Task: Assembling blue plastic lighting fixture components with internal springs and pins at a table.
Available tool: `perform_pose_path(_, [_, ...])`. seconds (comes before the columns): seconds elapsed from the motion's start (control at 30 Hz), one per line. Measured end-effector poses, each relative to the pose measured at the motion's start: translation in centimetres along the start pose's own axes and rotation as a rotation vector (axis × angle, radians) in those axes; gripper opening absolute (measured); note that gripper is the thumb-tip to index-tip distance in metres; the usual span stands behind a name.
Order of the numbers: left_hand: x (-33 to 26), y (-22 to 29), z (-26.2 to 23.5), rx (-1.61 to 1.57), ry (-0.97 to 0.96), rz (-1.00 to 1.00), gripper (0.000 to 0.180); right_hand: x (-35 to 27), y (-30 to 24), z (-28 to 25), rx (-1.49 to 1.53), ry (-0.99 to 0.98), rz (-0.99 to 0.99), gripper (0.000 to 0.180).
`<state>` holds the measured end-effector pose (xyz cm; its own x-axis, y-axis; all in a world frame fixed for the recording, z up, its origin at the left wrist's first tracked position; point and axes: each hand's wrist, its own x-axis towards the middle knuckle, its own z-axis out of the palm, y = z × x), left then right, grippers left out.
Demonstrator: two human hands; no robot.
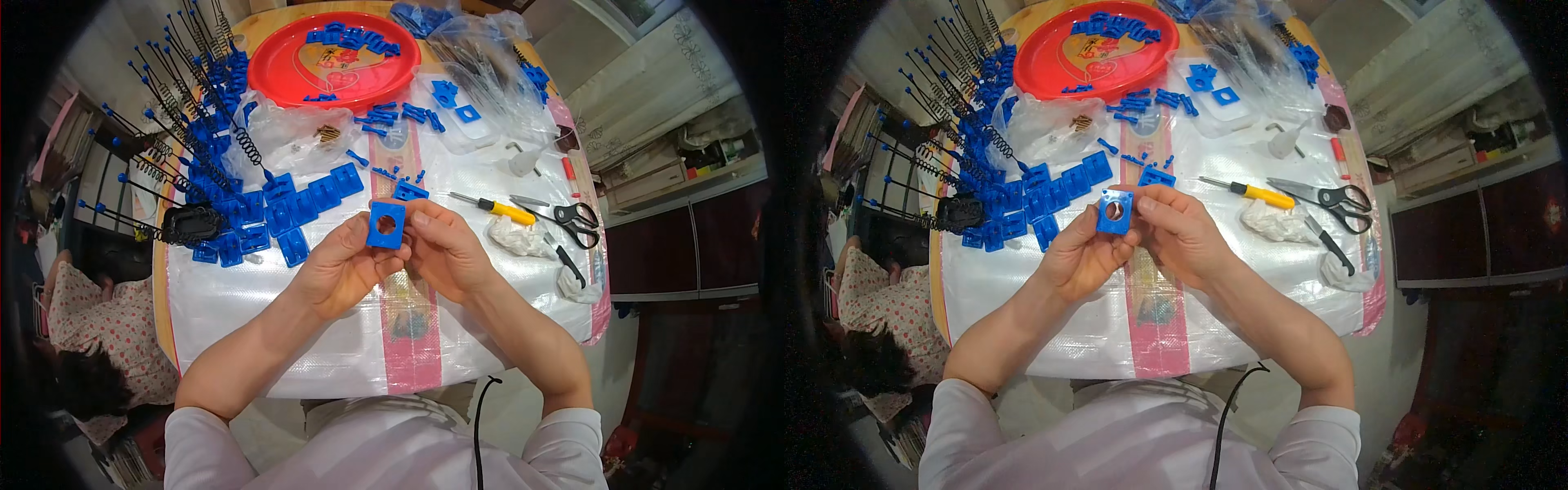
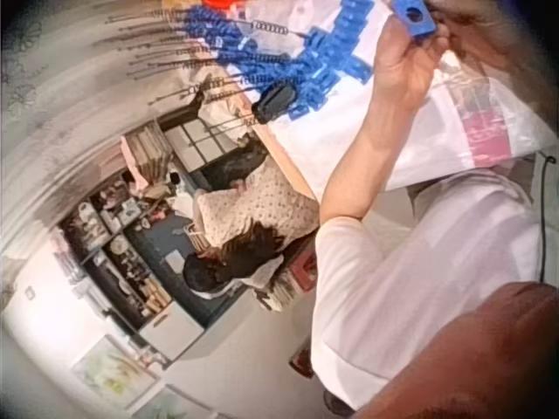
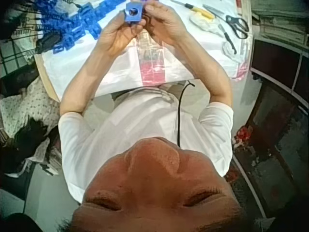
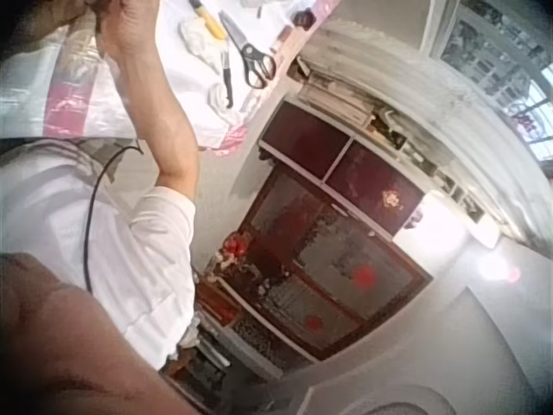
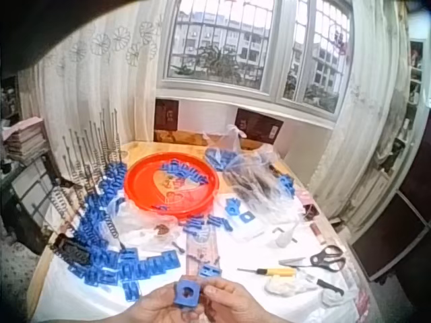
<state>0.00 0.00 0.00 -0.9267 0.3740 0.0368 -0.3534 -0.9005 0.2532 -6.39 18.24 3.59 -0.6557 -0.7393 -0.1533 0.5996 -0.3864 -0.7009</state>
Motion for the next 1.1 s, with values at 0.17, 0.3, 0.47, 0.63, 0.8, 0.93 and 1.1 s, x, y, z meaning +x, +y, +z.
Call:
perform_pose_path(0.17, [0.0,0.1,1.9,0.025,0.062,0.020,0.042,-0.1,1.1,-0.5,0.205,-0.055,-0.019,0.031])
perform_pose_path(0.3, [-0.1,0.3,2.6,0.047,0.084,0.007,0.043,-0.2,1.5,-0.4,0.259,-0.087,-0.036,0.035])
perform_pose_path(0.47, [0.1,0.2,3.3,0.012,0.082,0.004,0.040,0.2,1.7,-1.3,0.193,-0.153,-0.017,0.072])
perform_pose_path(0.63, [0.3,-0.1,4.2,0.026,0.050,0.000,0.038,0.2,1.1,0.6,0.203,-0.134,-0.027,0.074])
perform_pose_path(0.8, [0.4,-0.6,4.9,0.055,0.064,-0.010,0.037,0.1,0.8,0.7,0.320,-0.186,-0.017,0.068])
perform_pose_path(0.93, [0.5,-0.9,5.0,0.074,0.072,-0.015,0.034,0.0,0.9,0.4,0.327,-0.177,-0.013,0.069])
perform_pose_path(1.1, [0.5,-1.3,5.2,0.061,0.115,-0.022,0.035,0.1,1.4,-1.1,0.375,-0.257,0.007,0.066])
